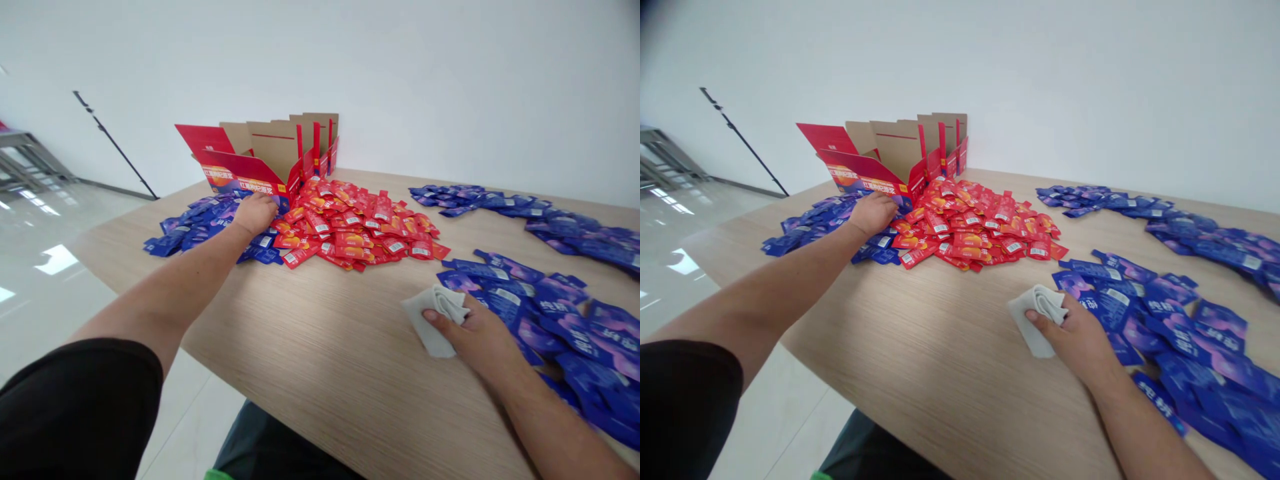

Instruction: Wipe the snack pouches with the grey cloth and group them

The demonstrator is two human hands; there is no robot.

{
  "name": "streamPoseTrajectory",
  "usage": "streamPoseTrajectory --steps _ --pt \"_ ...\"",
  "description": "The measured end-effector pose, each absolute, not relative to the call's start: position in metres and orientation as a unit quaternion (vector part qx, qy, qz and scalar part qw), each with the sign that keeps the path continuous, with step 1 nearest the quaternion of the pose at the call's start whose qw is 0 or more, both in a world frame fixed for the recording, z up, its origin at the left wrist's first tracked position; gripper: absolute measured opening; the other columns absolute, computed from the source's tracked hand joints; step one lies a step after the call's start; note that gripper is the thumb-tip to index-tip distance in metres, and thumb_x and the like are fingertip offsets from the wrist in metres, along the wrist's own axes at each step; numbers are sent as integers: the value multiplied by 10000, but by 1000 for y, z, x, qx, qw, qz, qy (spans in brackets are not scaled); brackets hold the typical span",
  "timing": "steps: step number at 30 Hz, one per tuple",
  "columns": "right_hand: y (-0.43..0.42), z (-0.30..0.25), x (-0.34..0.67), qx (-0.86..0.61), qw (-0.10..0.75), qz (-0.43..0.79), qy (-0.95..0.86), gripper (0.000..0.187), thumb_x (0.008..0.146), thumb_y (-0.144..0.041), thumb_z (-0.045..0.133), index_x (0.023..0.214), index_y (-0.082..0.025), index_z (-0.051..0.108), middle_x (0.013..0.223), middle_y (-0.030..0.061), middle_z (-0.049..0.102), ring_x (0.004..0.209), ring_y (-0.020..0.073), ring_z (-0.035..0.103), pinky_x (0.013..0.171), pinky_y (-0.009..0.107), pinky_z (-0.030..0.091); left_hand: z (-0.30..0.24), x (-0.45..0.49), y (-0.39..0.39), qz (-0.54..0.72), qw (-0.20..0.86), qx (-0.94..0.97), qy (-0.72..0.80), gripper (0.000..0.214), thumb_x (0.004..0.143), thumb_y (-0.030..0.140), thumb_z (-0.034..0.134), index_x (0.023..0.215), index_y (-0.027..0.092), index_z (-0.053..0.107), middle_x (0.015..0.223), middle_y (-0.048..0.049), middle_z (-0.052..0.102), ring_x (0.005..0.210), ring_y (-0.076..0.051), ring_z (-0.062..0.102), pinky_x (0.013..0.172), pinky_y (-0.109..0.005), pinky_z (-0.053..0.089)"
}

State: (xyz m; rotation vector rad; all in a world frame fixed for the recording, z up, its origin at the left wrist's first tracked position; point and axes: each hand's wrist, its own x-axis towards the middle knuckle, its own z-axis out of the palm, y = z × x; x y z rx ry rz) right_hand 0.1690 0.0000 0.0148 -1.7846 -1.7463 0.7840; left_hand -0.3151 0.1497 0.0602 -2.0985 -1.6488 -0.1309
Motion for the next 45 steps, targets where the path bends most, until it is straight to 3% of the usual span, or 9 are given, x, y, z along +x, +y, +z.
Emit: streamPoseTrajectory --steps 3,9,15,20,27,32,39,45 --pt "-1 16 167 -648 258 288 -656 528 711 -662 609 994 -216 615 860 83 742 750 272 697 647 378 509 68 -299 131 -93 242 -759 -598 382 947 259 410 1069 79 724 1077 -222 717 1084 -317 611 962 -470 450" --pt "-9 20 157 -619 240 280 -693 400 798 -573 616 977 -215 605 899 73 727 803 240 676 682 337 469 75 -225 79 -196 155 -807 -534 377 915 294 447 1124 135 716 1079 -143 748 1061 -286 667 981 -421 498" --pt "-19 29 145 -557 126 320 -756 375 802 -523 711 957 -190 634 924 62 736 792 199 645 625 277 385 81 -120 39 -198 36 -865 -459 360 932 346 464 1133 186 716 1123 -91 751 1057 -253 685 947 -369 522" --pt "-30 36 139 -459 70 348 -814 419 804 -534 723 1013 -176 662 954 78 750 807 209 661 615 272 371 87 -39 41 -121 -51 -909 -395 333 935 305 477 1155 220 712 1058 -50 766 958 -211 704 841 -309 526" --pt "-30 36 137 -440 53 309 -841 591 812 -591 682 1191 -138 665 1136 164 742 970 288 691 712 316 444 70 63 91 -11 20 -971 -237 404 953 164 420 1267 198 672 1247 -109 709 1144 -229 650 993 -347 476" --pt "-26 33 137 -432 61 323 -840 696 802 -628 678 1286 -130 634 1191 184 730 1036 319 692 778 344 479 52 110 119 91 58 -980 -168 563 855 142 572 1414 210 558 1459 -120 581 1286 -247 561 1080 -369 427" --pt "-23 30 139 -420 73 331 -842 691 796 -628 683 1274 -130 636 1200 181 725 1035 319 686 769 341 462 61 119 127 147 103 -962 -206 523 759 270 728 1277 240 663 1254 -138 692 1098 -305 662 889 -371 522" --pt "-29 34 140 -440 73 335 -830 474 793 -551 709 1062 -163 682 1010 111 753 824 236 671 623 287 384 70 81 105 103 75 -961 -246 299 905 180 524 1137 172 713 1077 -147 747 969 -260 708 786 -330 527"
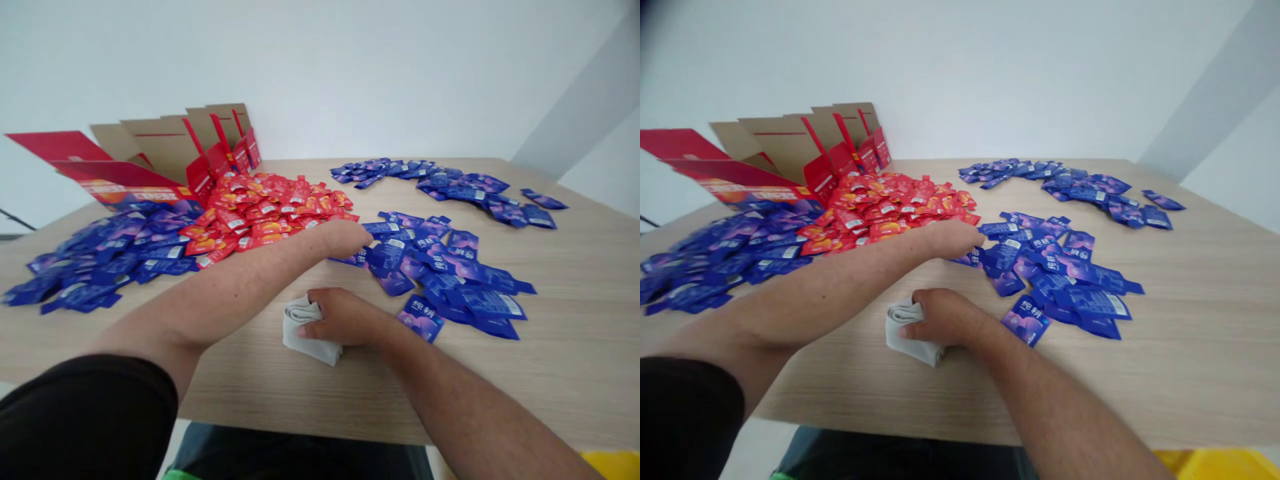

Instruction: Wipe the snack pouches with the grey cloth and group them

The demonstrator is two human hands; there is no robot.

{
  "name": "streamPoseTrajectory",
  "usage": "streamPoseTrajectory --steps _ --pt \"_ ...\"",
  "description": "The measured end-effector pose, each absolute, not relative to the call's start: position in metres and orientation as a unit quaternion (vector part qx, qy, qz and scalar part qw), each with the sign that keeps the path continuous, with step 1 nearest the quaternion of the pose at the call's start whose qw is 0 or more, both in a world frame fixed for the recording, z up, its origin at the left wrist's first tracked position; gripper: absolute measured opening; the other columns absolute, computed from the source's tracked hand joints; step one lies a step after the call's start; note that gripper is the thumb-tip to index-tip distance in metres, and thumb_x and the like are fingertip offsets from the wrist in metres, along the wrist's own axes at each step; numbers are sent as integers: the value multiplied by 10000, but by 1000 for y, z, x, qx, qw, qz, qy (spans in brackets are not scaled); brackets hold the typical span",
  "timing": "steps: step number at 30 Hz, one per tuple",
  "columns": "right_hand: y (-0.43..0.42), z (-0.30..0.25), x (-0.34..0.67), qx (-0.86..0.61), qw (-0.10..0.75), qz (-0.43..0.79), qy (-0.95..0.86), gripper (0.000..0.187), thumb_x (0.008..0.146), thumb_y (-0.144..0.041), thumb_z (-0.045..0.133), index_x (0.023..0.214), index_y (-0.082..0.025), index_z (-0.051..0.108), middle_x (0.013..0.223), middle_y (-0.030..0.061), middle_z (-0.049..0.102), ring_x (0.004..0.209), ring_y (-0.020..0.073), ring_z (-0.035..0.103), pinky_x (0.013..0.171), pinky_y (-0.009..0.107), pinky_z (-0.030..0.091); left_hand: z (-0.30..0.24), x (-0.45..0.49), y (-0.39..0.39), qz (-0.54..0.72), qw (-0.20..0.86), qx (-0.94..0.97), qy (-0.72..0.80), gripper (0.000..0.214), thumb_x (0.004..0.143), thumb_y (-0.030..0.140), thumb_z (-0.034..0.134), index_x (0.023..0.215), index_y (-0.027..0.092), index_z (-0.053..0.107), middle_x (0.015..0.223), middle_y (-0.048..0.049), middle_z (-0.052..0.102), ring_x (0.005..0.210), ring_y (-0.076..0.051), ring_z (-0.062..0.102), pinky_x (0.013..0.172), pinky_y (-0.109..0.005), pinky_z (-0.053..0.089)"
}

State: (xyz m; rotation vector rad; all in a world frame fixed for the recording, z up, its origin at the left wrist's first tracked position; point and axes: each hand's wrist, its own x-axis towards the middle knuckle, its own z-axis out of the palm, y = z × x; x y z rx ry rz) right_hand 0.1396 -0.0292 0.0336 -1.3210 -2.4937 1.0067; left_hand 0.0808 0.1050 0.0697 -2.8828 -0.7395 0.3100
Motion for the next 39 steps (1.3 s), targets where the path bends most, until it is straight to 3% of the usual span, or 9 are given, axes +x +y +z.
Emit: streamPoseTrajectory --steps 5,8,13,17,22,29,33,39 --pt "-30 32 140 -438 88 362 -818 374 777 -478 745 970 -168 666 947 76 737 774 207 642 605 274 371 66 26 82 -20 45 -938 -344 239 923 178 477 999 132 699 957 -167 732 894 -269 700 744 -346 504" --pt "-31 37 143 -416 116 382 -817 323 781 -446 743 949 -182 663 945 59 733 810 210 649 652 279 414 67 -11 69 -148 -40 -880 -450 165 921 237 505 841 171 633 825 -96 696 805 -224 660 683 -323 466" --pt "-32 50 155 -449 267 365 -770 388 814 -552 679 985 -206 635 915 38 724 819 213 662 697 298 471 45 -52 41 -349 -316 -705 -530 203 876 294 564 720 212 462 628 26 518 583 -137 523 555 -274 404" --pt "-24 49 161 -544 315 261 -733 391 822 -573 635 963 -208 636 881 46 708 782 222 654 678 314 468 17 -49 19 -368 -536 -623 -435 158 819 314 622 780 200 520 660 36 539 575 -113 519 553 -252 435" --pt "-16 40 161 -579 295 204 -732 374 833 -566 596 951 -216 655 895 62 710 801 234 657 683 323 474 2 -35 9 -367 -547 -669 -344 76 775 249 659 801 180 642 758 0 635 691 -120 554 673 -259 448" --pt "-13 39 165 -625 293 200 -695 366 825 -564 596 957 -233 682 917 87 721 786 258 672 676 355 496 -7 -37 13 -405 -605 -603 -327 209 760 283 658 694 187 485 805 -6 615 681 -104 500 630 -250 390" --pt "-12 36 165 -588 258 224 -733 367 805 -571 619 957 -244 688 907 72 718 824 262 675 708 359 509 -7 -38 15 -401 -605 -599 -338 195 752 269 671 703 187 501 777 -5 613 670 -109 496 619 -253 384" --pt "-12 32 163 -592 271 192 -735 367 822 -556 604 946 -224 697 923 84 711 840 257 668 732 361 507 -4 -40 14 -403 -597 -606 -338 227 770 274 673 693 184 480 770 -5 614 646 -99 484 597 -246 382"
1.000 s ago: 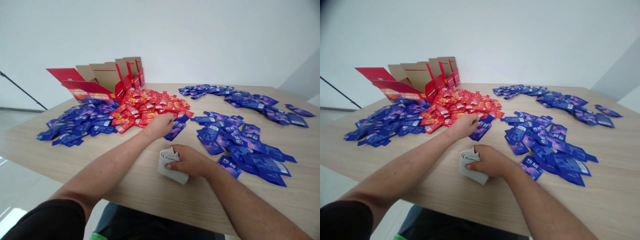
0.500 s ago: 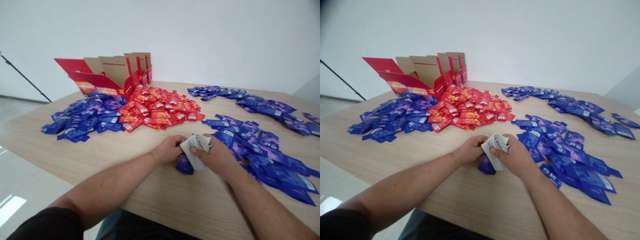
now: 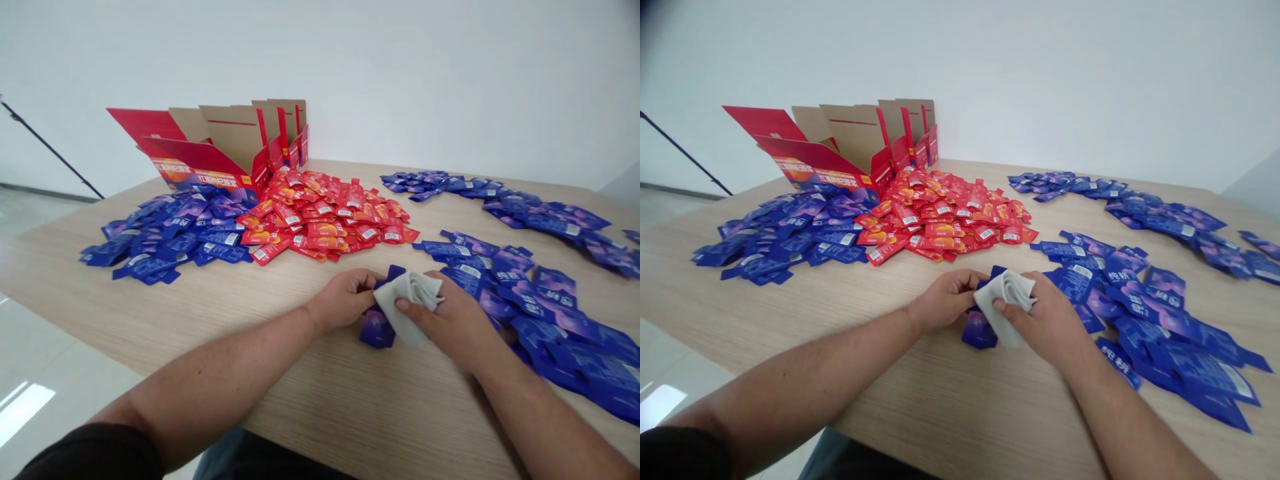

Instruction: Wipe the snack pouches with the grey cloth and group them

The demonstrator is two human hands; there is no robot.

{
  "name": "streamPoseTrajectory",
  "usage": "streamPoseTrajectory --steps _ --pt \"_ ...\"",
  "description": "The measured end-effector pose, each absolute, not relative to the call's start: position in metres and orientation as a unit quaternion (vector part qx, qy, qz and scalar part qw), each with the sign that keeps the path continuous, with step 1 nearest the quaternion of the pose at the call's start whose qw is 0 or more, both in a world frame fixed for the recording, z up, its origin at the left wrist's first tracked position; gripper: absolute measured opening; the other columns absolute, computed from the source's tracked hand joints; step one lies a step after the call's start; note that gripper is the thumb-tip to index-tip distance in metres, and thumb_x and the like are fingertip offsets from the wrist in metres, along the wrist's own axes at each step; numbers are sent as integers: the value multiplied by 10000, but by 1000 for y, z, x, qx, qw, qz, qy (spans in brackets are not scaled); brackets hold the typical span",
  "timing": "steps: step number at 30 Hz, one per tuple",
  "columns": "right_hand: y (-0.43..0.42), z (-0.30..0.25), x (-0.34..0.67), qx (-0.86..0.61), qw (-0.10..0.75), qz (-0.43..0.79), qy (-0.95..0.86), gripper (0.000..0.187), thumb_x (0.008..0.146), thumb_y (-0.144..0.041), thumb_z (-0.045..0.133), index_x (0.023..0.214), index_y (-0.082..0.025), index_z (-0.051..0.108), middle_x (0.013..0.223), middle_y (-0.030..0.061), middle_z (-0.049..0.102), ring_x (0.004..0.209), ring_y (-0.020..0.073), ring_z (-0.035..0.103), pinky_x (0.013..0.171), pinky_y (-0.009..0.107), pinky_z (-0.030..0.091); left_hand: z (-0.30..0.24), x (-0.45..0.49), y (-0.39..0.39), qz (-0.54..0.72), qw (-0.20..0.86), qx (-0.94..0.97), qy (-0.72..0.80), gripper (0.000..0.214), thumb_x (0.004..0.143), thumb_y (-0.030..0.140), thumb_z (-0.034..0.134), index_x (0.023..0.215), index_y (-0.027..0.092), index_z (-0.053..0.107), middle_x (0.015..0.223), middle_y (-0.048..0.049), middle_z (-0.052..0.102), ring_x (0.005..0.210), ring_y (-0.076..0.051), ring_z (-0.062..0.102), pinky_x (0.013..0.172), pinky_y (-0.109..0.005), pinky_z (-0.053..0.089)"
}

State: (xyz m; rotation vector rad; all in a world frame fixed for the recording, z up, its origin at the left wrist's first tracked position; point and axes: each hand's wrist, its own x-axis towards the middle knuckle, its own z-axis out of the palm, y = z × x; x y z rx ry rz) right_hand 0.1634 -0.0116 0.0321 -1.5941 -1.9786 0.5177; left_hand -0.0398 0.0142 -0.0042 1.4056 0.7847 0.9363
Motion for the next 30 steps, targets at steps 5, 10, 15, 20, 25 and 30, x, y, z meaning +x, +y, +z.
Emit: streamPoseTrajectory --steps 5,10,15,20,25,30 --pt "-12 35 164 -610 300 165 -714 346 826 -528 595 935 -218 702 876 80 713 760 251 662 656 357 500 -1 -39 11 404 600 609 325 219 781 256 635 700 182 445 842 -11 626 651 -82 462 584 -229 361" --pt "-13 35 165 -578 292 181 -740 344 814 -552 621 903 -229 701 884 82 715 768 258 673 652 361 503 2 -39 9 395 600 624 309 210 772 266 645 702 180 468 872 -28 645 737 -111 519 680 -254 412" --pt "-13 34 165 -590 301 178 -728 367 814 -568 618 919 -226 701 901 84 720 779 268 683 660 372 506 5 -39 7 400 590 631 306 205 786 258 636 690 178 474 871 -37 640 757 -122 532 714 -271 428" --pt "-13 36 165 -603 311 169 -715 345 831 -540 602 926 -226 708 874 84 724 758 264 681 649 370 501 4 -39 7 405 590 629 305 222 783 258 636 681 183 453 830 -23 616 755 -122 527 701 -266 424" --pt "-14 36 164 -568 308 178 -742 340 812 -535 645 920 -220 713 896 79 729 798 262 683 694 369 508 6 -39 7 386 583 648 302 181 788 254 633 706 175 492 809 -18 615 736 -119 516 684 -256 425" --pt "-12 35 166 -589 332 180 -715 342 844 -515 641 977 -210 715 921 71 742 809 248 683 702 352 506 9 -41 7 378 563 663 316 165 778 219 610 700 178 471 840 -17 625 733 -120 525 681 -262 422"
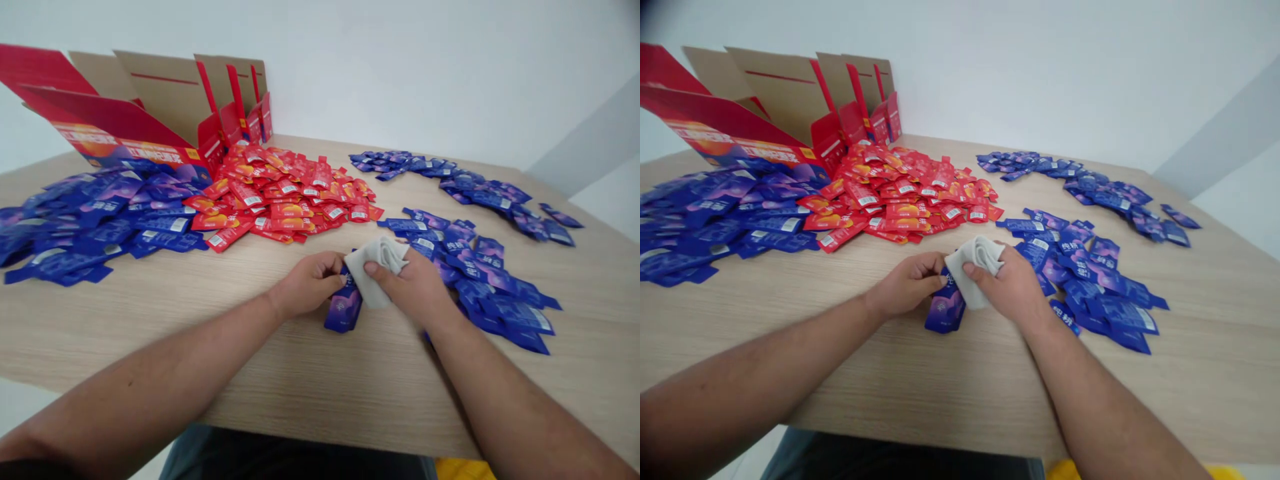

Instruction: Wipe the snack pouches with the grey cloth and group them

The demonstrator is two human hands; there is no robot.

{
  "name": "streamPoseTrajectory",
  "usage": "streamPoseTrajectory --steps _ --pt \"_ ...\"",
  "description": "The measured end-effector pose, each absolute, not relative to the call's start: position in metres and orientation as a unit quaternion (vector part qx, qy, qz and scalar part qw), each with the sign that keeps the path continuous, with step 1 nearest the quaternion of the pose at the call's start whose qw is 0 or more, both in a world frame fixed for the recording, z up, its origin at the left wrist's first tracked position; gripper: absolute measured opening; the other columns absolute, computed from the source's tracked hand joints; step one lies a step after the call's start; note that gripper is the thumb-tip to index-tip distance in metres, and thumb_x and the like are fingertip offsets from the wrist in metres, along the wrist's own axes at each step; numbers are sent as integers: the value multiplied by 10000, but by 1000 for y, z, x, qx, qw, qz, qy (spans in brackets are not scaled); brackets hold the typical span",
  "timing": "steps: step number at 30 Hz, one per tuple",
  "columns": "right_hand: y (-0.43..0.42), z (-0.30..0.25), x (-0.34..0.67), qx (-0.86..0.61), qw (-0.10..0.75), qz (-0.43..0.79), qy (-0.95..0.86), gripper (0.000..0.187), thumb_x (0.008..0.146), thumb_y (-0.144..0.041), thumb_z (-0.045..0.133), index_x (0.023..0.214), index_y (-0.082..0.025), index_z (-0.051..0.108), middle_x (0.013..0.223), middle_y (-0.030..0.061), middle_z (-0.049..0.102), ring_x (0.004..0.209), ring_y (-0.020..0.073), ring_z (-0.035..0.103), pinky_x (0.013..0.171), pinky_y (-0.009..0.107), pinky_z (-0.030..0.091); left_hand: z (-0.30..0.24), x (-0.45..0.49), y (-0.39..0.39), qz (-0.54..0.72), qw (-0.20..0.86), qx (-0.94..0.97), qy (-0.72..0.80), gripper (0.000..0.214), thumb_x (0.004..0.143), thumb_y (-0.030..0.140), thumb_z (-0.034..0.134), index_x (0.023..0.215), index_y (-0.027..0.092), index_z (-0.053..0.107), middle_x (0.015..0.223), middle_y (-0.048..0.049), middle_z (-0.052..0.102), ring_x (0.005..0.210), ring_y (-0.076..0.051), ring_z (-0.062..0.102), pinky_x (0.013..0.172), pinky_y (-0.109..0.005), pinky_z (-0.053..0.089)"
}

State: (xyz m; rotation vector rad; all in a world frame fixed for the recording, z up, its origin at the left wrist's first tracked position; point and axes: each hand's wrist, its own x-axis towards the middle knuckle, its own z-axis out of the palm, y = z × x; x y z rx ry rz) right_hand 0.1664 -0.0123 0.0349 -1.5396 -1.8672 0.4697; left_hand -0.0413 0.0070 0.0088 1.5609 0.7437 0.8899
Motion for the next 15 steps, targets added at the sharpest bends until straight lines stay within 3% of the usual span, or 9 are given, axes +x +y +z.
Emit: streamPoseTrajectory --steps 9,13,15 --pt "-10 33 168 -578 353 205 -707 383 831 -547 666 993 -204 715 941 68 754 835 259 681 729 368 509 10 -43 8 355 516 714 313 145 769 200 601 684 182 485 768 5 587 715 -126 524 680 -276 424" --pt "-8 31 171 -593 377 194 -685 400 836 -551 660 1023 -200 705 945 67 749 834 256 677 748 375 509 10 -43 7 355 531 707 303 152 758 207 611 676 174 487 966 -46 674 800 -142 579 716 -285 457" --pt "-9 30 170 -576 359 205 -705 403 830 -560 669 1014 -203 703 950 64 745 833 254 676 748 370 508 9 -43 6 342 537 700 323 137 748 215 636 697 174 515 851 -19 650 744 -132 552 682 -272 445"
